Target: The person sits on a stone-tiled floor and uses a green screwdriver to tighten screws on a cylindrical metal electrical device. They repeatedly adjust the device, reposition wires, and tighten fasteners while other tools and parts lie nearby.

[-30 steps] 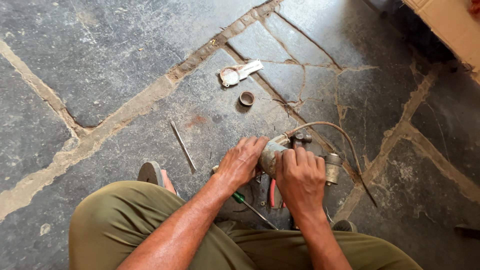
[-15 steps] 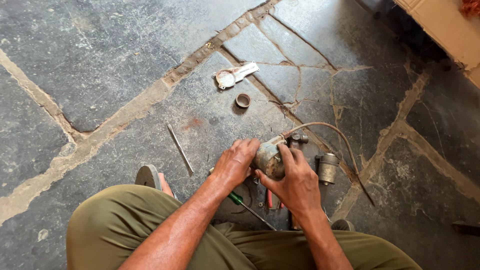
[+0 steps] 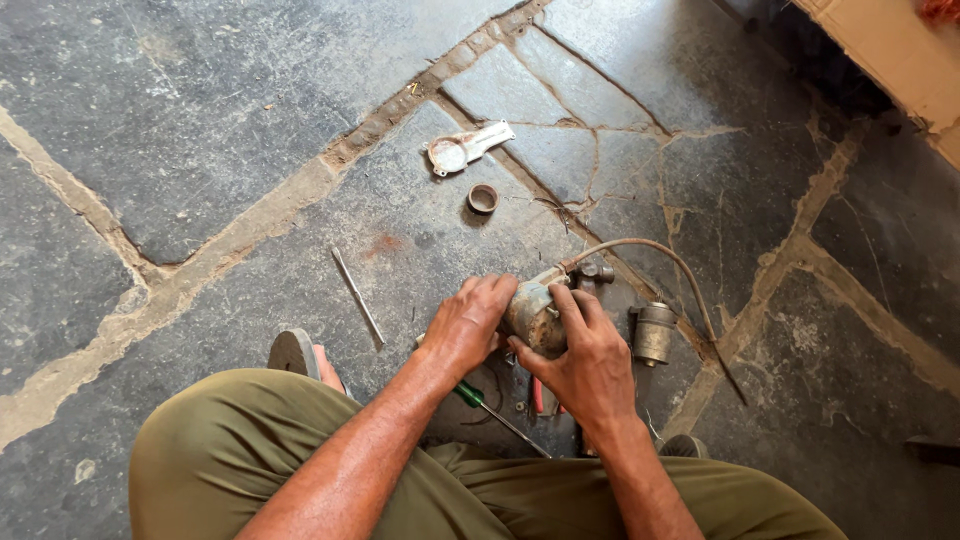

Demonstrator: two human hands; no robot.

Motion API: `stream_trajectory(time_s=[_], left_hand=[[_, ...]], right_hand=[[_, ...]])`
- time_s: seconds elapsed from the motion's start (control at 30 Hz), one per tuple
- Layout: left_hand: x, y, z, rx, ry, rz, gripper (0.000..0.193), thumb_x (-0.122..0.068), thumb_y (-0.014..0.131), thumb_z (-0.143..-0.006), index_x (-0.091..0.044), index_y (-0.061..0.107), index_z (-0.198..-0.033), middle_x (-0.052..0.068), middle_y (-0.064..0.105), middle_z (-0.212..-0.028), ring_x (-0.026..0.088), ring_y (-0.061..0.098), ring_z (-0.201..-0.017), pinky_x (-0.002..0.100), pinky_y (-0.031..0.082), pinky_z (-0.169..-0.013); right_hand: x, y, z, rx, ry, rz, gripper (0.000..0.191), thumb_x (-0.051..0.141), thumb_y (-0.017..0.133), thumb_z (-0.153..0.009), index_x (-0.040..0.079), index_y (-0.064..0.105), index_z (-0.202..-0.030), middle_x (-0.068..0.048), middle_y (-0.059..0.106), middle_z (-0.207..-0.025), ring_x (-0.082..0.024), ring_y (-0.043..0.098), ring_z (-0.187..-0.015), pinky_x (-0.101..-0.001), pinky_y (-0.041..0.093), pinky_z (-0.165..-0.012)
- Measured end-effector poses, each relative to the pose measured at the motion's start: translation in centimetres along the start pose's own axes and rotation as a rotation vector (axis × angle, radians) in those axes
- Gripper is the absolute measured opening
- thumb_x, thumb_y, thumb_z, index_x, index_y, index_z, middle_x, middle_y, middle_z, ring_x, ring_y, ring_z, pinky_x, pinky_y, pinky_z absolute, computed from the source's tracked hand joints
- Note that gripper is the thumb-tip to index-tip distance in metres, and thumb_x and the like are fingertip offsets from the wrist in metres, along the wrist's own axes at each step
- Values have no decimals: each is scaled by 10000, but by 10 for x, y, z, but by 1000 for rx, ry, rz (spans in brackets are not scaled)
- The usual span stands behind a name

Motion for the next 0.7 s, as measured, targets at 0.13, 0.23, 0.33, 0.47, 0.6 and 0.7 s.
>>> stream_trajectory(time_s=[0.13, 0.23, 0.33, 0.47, 0.6, 0.7], left_hand=[[-1, -1, 1, -4, -4, 21, 603, -17, 863, -645, -83, 549, -1155, 118, 635, -1148, 371, 617, -1089, 495, 567, -864], [-2, -3, 0, -9, -1, 3, 598, -10, 857, -654, -86, 555, -1165, 116, 640, -1146, 366, 622, -1086, 490, 566, -881], [-2, -4, 0, 8, -10, 19, 608, -34, 877, -646, -83, 560, -1162, 115, 642, -1155, 370, 618, -1085, 493, 560, -881], [-2, -3, -2, 48, -39, 9, 601, -52, 884, -657, -83, 559, -1161, 112, 641, -1166, 349, 624, -1088, 476, 567, -893], [-2, -3, -2, 43, -34, 8, 591, -46, 880, -661, -80, 559, -1156, 109, 647, -1163, 343, 626, -1097, 475, 572, -892], [-2, -4, -1, 27, -21, 9, 583, -32, 875, -653, -75, 560, -1141, 110, 652, -1157, 354, 623, -1106, 481, 571, -890]], right_hand=[[2, -1, 0, 11, 12, -17, 778, 312, 923, -672, 36, 589, -1318, -193, 646, -1218, -385, 686, -1018, -464, 560, -855], [1, -1, -1, 1, -8, -20, 776, 306, 921, -672, 35, 589, -1318, -194, 641, -1236, -390, 682, -1032, -465, 557, -865], [1, -2, -1, -22, -71, -13, 784, 296, 917, -664, 31, 592, -1326, -199, 639, -1250, -398, 676, -1060, -471, 552, -884], [0, -1, -1, -26, -67, -2, 777, 302, 918, -671, 35, 598, -1326, -208, 639, -1247, -397, 680, -1053, -473, 555, -875], [0, 0, -1, -11, -21, 4, 757, 339, 919, -681, 45, 608, -1305, -188, 662, -1191, -376, 707, -974, -461, 579, -808], [0, 1, -1, -6, 6, 13, 745, 369, 922, -686, 49, 615, -1285, -181, 668, -1158, -370, 719, -934, -458, 588, -765]])
Point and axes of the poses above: each hand's wrist, its own z-axis away from the middle knuckle, its own y-axis out of the palm, x = y × z, the point moved 2 cm from there along -z, towards the middle knuckle
